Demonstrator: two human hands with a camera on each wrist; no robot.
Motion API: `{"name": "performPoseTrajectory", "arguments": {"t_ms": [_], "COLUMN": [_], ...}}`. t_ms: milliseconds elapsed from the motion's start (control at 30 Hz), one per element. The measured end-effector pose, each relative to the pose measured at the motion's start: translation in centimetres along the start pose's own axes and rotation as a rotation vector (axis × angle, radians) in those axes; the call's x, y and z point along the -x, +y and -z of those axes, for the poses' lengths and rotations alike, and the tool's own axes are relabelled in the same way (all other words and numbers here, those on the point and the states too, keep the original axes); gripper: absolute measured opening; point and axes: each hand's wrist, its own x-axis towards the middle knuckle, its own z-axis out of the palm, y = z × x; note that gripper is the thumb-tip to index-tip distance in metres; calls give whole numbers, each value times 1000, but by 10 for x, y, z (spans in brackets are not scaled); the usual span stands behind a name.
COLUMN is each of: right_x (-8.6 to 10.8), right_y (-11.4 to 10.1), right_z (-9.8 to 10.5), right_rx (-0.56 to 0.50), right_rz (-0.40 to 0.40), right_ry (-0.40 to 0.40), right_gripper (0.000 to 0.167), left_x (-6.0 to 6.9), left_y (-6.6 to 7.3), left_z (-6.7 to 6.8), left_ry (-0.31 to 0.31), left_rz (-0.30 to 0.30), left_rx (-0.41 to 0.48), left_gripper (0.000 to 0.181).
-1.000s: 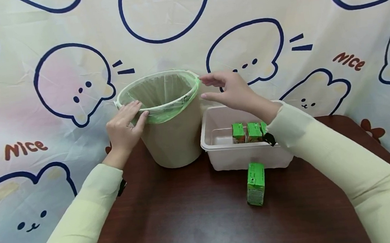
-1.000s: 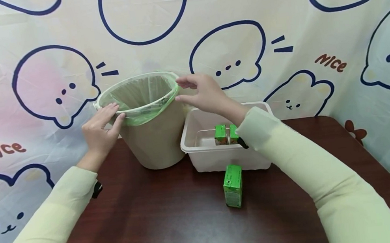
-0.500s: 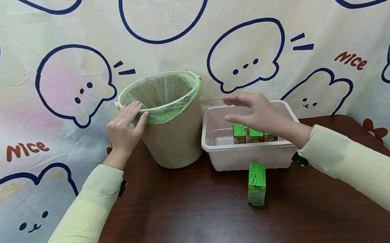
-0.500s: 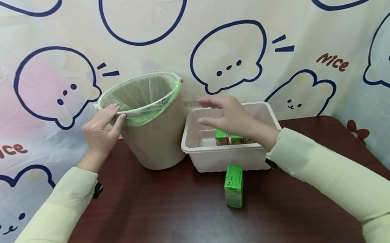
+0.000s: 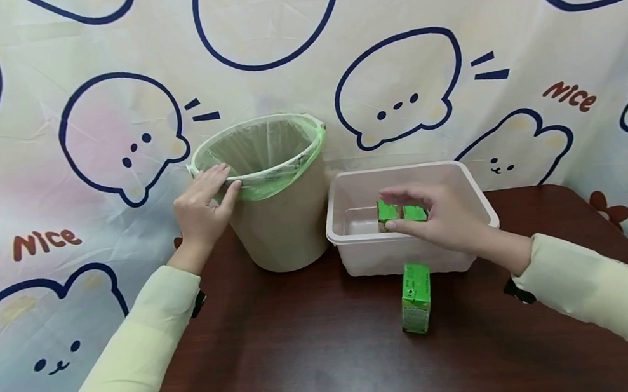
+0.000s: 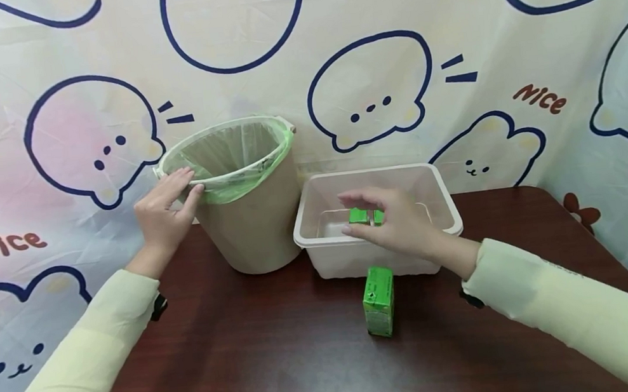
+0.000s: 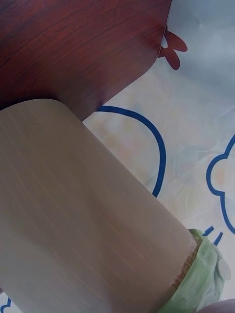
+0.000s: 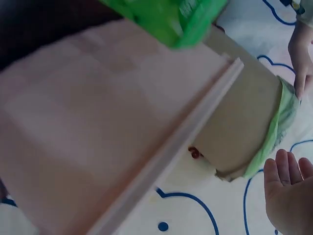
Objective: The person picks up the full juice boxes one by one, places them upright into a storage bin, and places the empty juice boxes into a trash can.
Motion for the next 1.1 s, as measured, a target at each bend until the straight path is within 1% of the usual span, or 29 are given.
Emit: {"name": "performPoseTrajectory", "arguments": {"t_ms": [67,167,267,400,500,767,933,1100], "right_x": [6,17,29,46,55,72,79,84], "right_y": [1,3,4,7,11,26,34,40], "right_z": [-4,-9,-11,-12,-14,-19,-24,-28], "right_rx": [-65,-95,-76,-66,-64,-161,-169,-182], "right_rz": [9,26,-1,-65,-78,-119,-145,-188], "right_ry": [2,-2,-31,-100,-137,-228,-247,-259], "right_gripper": [43,45,47,50,52,59,69,75], "left_x": [0,1,2,1,1,2,2,1], "left_y": [-1,-2,-1,0,0,-2,-4,-2], "left_z": [0,0,0,0,0,-1,-1,-1], "left_ry": [-14,-23,-21,-15,-15,-12,-11,-8], "left_rz": [-9,-15,-10,-2,-1,0,-2,-13], "left_rx": [-17,-26,-17,-10,-9,0,3,1], "left_gripper": [32,34,34,35,35,34,34,33]}}
